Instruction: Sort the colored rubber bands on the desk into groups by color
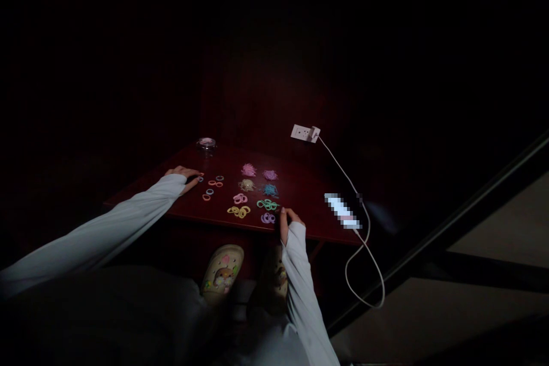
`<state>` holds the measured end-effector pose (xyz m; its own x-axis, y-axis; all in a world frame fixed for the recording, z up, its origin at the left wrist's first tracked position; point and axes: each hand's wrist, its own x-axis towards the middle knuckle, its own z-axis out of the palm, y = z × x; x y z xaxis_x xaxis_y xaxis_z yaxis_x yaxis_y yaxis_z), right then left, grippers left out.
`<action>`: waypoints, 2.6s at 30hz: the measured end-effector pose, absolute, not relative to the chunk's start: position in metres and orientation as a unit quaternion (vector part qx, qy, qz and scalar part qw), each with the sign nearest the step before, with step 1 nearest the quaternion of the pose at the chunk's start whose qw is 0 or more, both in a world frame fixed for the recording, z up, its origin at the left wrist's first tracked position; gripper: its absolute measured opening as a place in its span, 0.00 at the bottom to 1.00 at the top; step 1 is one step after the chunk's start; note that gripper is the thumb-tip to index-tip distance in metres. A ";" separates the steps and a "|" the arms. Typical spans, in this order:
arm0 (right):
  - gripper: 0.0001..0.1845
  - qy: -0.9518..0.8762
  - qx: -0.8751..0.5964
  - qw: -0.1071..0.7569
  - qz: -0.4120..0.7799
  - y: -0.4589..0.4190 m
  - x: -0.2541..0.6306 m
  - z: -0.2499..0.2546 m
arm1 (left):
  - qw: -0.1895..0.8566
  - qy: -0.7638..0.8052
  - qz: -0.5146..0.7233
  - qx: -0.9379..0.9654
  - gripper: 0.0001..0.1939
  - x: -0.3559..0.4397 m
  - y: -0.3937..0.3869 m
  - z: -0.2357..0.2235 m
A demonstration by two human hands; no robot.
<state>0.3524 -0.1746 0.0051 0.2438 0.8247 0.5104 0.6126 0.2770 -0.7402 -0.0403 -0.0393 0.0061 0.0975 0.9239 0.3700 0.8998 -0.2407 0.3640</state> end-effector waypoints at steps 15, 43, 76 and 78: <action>0.30 -0.629 -0.589 0.498 0.094 -0.175 0.356 0.004 | 0.025 0.467 0.352 0.811 0.20 -0.021 -0.061 0.013; 0.25 -0.643 -0.586 0.488 0.075 -0.173 0.361 -0.001 | -0.008 0.420 0.376 0.826 0.10 -0.014 -0.024 0.004; 0.22 -0.667 -0.576 0.467 0.075 -0.179 0.355 0.004 | 0.059 0.392 0.388 0.832 0.11 -0.001 -0.021 0.001; 0.22 -0.666 -0.576 0.467 0.076 -0.181 0.355 0.004 | 0.085 0.370 0.408 0.830 0.13 -0.003 -0.017 0.000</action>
